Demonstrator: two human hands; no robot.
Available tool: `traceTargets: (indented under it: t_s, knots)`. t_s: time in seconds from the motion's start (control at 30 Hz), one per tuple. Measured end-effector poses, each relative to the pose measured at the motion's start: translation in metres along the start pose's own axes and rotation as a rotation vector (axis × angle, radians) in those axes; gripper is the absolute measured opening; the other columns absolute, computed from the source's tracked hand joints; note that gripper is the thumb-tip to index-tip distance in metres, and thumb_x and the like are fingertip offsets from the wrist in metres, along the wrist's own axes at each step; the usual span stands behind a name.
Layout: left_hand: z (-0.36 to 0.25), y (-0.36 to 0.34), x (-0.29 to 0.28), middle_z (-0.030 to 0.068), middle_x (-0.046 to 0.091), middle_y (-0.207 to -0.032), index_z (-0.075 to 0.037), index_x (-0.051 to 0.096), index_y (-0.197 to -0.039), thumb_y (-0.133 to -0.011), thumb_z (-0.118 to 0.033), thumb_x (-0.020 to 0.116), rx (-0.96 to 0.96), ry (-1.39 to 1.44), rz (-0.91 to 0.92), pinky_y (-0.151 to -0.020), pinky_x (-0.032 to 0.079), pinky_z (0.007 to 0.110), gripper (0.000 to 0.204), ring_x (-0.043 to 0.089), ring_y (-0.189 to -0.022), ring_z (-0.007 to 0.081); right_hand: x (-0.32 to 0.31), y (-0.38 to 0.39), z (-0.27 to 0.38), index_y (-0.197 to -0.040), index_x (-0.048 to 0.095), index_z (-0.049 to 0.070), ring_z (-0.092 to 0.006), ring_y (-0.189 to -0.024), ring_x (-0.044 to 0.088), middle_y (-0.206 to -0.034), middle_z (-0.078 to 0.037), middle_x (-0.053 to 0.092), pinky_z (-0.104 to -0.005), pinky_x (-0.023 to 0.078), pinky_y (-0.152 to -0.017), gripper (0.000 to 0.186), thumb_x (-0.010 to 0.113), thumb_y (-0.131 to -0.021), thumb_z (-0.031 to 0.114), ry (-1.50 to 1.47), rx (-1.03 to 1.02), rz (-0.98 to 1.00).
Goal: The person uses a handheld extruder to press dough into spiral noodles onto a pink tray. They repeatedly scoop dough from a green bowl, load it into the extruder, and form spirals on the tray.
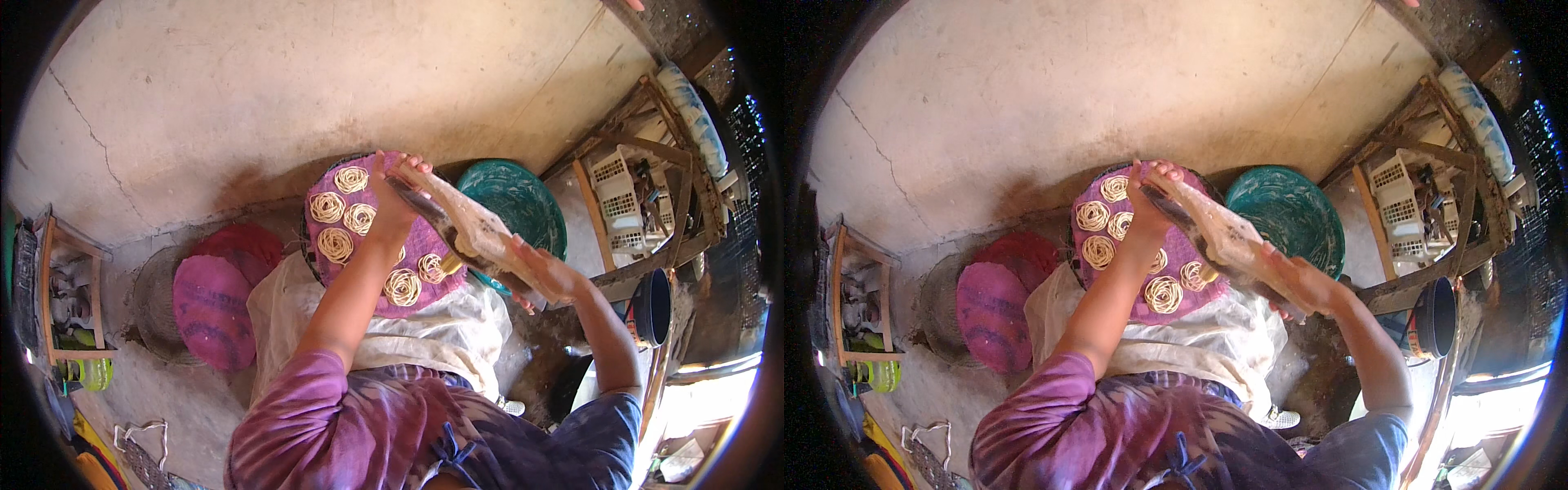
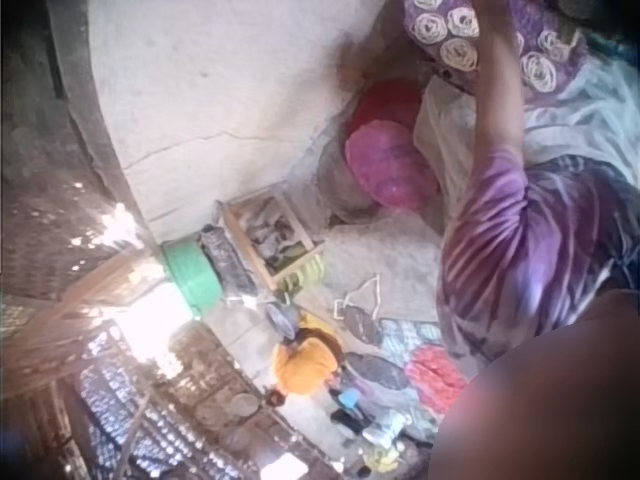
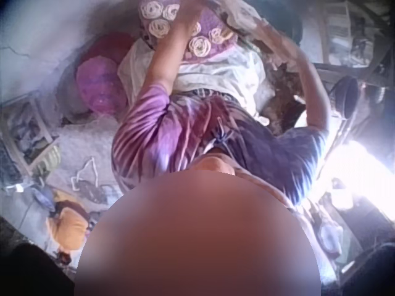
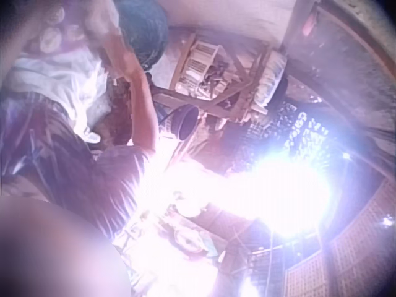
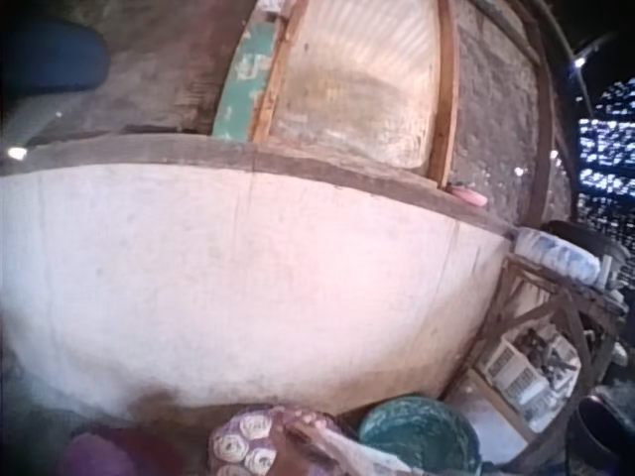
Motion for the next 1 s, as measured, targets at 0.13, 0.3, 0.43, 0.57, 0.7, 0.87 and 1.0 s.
traceTargets:
  t_s: [0.13, 0.3, 0.43, 0.57, 0.7, 0.87, 1.0]
  knots:
    - [-0.006, -0.011, 0.015, 0.0064, 0.059, -0.078, -0.01, 0.06, -0.08, -0.094, -0.05, 0.046, -0.024, -0.09, 0.137, -0.072, 0.049, 0.04, 0.045, 0.056, -0.078, 0.026, 0.001, 0.0, 0.009, -0.092, 0.065, -0.002, -0.014, -0.051, 0.055, -0.061, -0.006, 0.057, -0.0308, 0.047, -0.051, 0.084, 0.023, -0.095, 0.07, 0.101, -0.072, -0.05]
    - [-0.01, 0.002, 0.005, 0.0092, 0.061, -0.078, -0.008, 0.065, -0.08, -0.094, -0.048, 0.049, -0.073, -0.089, 0.187, -0.074, 0.049, 0.039, 0.045, 0.056, -0.081, 0.0277, 0.01, 0.007, -0.001, -0.095, 0.064, -0.002, -0.0141, -0.052, 0.057, -0.063, -0.008, 0.059, -0.0304, 0.048, -0.05, 0.081, 0.023, -0.096, 0.068, 0.092, -0.053, -0.085]
    - [0.017, 0.001, -0.026, 0.0061, 0.06, -0.076, -0.012, 0.06, -0.072, -0.09, -0.059, 0.049, -0.085, 0.011, 0.065, -0.066, 0.048, 0.036, 0.051, 0.057, -0.078, 0.026, -0.003, 0.013, -0.028, -0.102, 0.063, -0.002, -0.0171, -0.053, 0.06, -0.067, -0.01, 0.062, -0.0296, 0.05, -0.05, 0.082, 0.022, -0.096, 0.069, 0.072, 0.06, -0.054]
    - [0.022, -0.013, -0.044, 0.0047, 0.062, -0.076, -0.012, 0.06, -0.07, -0.094, -0.053, 0.047, -0.146, 0.119, 0.21, -0.065, 0.048, 0.037, 0.049, 0.057, -0.078, 0.0253, -0.003, -0.008, -0.049, -0.121, 0.055, -0.002, -0.0231, -0.058, 0.065, -0.081, -0.018, 0.066, -0.0345, 0.056, -0.056, 0.091, 0.018, -0.091, 0.076, -0.398, 0.04, 0.149]
    - [0.014, -0.012, -0.059, 0.0042, 0.063, -0.078, -0.013, 0.06, -0.069, -0.096, -0.049, 0.044, -0.113, 0.176, 0.277, -0.063, 0.048, 0.038, 0.048, 0.058, -0.078, 0.0254, 0.031, -0.051, -0.065, -0.136, 0.045, 0.01, -0.0271, -0.058, 0.064, -0.094, -0.022, 0.065, -0.0382, 0.057, -0.054, 0.082, 0.028, -0.089, 0.076, -0.911, -0.159, 0.353]
    - [0.002, -0.011, -0.069, 0.0043, 0.063, -0.079, -0.013, 0.059, -0.073, -0.097, -0.046, 0.044, -0.029, 0.183, 0.247, -0.057, 0.047, 0.035, 0.044, 0.058, -0.079, 0.0251, 0.056, -0.098, -0.1, -0.14, 0.041, 0.011, -0.0176, -0.044, 0.053, -0.075, -0.014, 0.058, -0.0343, 0.056, -0.049, 0.073, 0.037, -0.092, 0.066, -0.958, -0.183, 0.427]
    - [-0.02, -0.015, -0.053, 0.0009, 0.064, -0.081, -0.013, 0.062, -0.081, -0.099, -0.041, 0.043, 0.042, 0.101, 0.334, -0.066, 0.05, 0.038, 0.038, 0.06, -0.083, 0.0222, 0.042, -0.118, -0.115, -0.131, 0.052, 0.013, -0.0121, -0.051, 0.054, -0.075, -0.009, 0.056, -0.0232, 0.046, -0.046, 0.055, 0.046, -0.096, 0.055, -0.599, -0.18, 0.303]
Point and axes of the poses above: each hand's wrist, its own y-axis away from the middle knuckle, its own x-axis out of the palm, z = x × y, the point moved 3 cm from there along -y, towards the middle knuckle
